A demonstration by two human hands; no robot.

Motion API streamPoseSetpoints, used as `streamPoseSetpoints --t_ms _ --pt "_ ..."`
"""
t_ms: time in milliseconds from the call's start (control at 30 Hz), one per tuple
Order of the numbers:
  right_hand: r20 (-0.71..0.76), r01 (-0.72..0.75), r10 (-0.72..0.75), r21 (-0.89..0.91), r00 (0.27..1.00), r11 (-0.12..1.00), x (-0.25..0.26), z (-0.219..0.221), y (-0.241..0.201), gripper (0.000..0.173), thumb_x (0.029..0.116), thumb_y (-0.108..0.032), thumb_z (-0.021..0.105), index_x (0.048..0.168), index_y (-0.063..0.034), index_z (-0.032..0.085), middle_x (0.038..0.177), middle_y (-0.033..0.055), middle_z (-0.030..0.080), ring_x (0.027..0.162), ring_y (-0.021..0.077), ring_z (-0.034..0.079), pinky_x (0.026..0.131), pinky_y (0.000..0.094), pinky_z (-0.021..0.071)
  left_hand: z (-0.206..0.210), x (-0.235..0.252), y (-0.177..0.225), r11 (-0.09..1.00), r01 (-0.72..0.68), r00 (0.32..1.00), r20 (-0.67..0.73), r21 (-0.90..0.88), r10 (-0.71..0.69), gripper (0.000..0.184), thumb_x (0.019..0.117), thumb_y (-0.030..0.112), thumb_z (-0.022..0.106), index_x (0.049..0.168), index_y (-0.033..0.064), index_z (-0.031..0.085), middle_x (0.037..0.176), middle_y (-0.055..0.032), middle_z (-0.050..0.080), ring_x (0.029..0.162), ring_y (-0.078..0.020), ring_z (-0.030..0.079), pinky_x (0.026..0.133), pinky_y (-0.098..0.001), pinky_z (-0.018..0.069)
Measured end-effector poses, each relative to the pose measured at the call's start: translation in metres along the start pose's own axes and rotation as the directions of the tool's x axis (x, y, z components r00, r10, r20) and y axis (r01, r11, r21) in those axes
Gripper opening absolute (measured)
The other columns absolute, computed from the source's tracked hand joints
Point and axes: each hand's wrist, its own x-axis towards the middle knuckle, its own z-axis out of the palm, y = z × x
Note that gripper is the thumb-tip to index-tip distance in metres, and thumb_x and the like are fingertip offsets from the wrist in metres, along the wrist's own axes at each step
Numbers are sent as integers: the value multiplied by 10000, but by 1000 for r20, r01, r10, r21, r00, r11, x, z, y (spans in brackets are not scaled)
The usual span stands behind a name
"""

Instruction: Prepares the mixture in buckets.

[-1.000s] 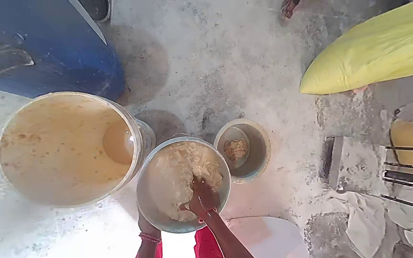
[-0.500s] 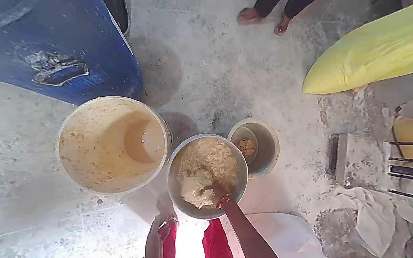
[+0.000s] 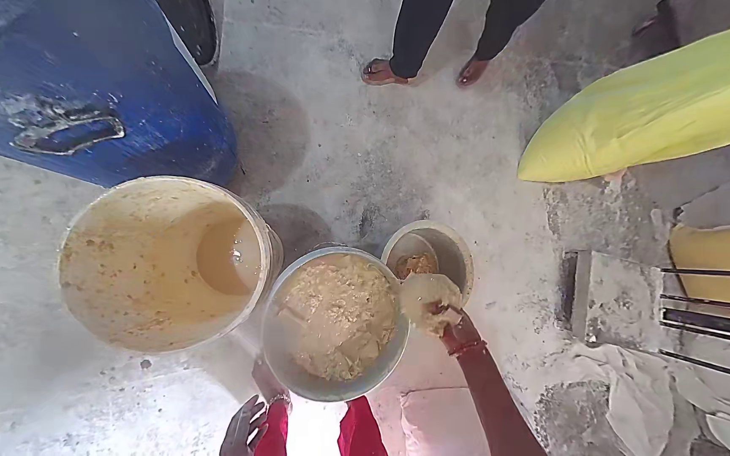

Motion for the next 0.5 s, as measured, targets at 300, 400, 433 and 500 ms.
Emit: streamPoseSetpoints --t_ms 300,400,433,500 --pt "-194 -79 -212 -888 958 453 171 -66 33 407 1041 -143 562 1437 -49 567 1446 243 561 1374 377 514 1162 527 379 30 -8 -15 991 -123 984 -138 -52 115 395 1094 256 362 1333 -3 541 1106 -61 647 907 -96 659 814 -278 558" --pt "-194 8 -363 -873 911 487 140 -44 16 309 1040 -126 555 1315 -26 655 1306 216 658 1239 338 618 1089 492 454 39 -26 4 984 -173 969 -189 -45 162 378 1093 235 363 1315 -18 536 1091 -57 631 904 -79 651 810 -264 552" --pt "-138 87 -412 -871 901 484 116 -31 5 302 1036 -118 549 1292 3 655 1277 228 663 1197 338 635 1057 486 475 44 -34 17 965 -262 949 -184 -4 257 364 1083 206 377 1292 -46 535 1083 -57 625 907 -54 646 810 -237 551" --pt "70 338 -539 -844 839 417 60 -2 -6 290 1009 -92 555 1219 71 673 1207 276 665 1098 360 671 970 478 537 57 -51 45 830 -544 828 -83 124 555 354 1041 157 444 1215 -130 557 1109 -93 630 975 -11 629 882 -191 530"
